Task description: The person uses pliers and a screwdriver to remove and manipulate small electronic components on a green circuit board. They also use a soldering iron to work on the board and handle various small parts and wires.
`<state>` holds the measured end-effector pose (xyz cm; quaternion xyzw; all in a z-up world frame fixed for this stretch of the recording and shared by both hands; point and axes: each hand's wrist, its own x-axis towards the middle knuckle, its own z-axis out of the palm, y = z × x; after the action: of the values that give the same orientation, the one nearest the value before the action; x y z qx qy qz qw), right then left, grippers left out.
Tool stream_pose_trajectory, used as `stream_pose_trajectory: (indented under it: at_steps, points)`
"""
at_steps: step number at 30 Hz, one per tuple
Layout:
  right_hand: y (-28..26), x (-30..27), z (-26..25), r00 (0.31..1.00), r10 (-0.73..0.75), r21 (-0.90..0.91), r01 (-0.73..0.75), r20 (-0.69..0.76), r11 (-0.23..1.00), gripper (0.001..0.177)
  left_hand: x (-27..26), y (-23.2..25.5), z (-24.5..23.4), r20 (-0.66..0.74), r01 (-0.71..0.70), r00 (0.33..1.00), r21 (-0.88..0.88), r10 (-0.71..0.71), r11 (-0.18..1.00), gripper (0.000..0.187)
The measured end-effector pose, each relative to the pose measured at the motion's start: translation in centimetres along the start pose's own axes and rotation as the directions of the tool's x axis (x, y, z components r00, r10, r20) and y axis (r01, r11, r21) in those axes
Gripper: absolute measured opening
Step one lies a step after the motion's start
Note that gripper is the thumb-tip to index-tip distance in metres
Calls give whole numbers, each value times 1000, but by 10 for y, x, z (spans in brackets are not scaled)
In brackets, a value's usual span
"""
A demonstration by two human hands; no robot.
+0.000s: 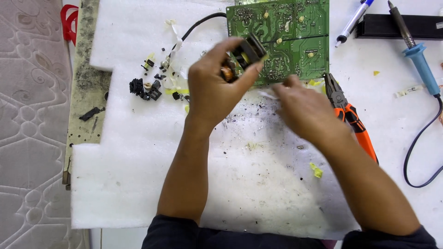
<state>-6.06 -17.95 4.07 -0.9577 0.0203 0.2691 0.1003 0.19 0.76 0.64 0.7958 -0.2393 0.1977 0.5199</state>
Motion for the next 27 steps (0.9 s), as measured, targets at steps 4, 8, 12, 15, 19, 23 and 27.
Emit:
stream_pose_trajectory:
  at_steps: [4, 8, 12, 15, 19, 23, 27]
  points:
    - [42, -7, -1, 973, -115, -16, 114, -198, 993, 51, -9, -19, 33, 434, 99, 890, 115, -140, 988, 47]
    - [65, -3, 2, 986, 82, 51, -75, -145, 996, 53, -11, -3, 57, 665, 104, 613, 466, -425, 879, 48]
    - [81, -4, 3, 993, 112, -21, -113, -43, 993, 64, -17, -6, 66, 709, 30, 578, 476, -404, 879, 39]
    - [82, -14, -6, 983, 167, 116, -157, -80, 981, 53, -11, 2, 58, 737, 80, 540, 436, -406, 896, 65]
    - [119, 22, 14, 926, 154, 45, -148, -346, 988, 50, 0, -2, 38, 668, 201, 576, 443, -471, 874, 43]
    - [102, 36, 12, 911, 260, -48, -290, -321, 956, 63, 4, -26, 26, 512, 205, 685, 548, -519, 811, 14]
    - [102, 41, 13, 909, 256, -64, -292, -329, 954, 71, -1, -22, 27, 553, 154, 655, 571, -516, 807, 7]
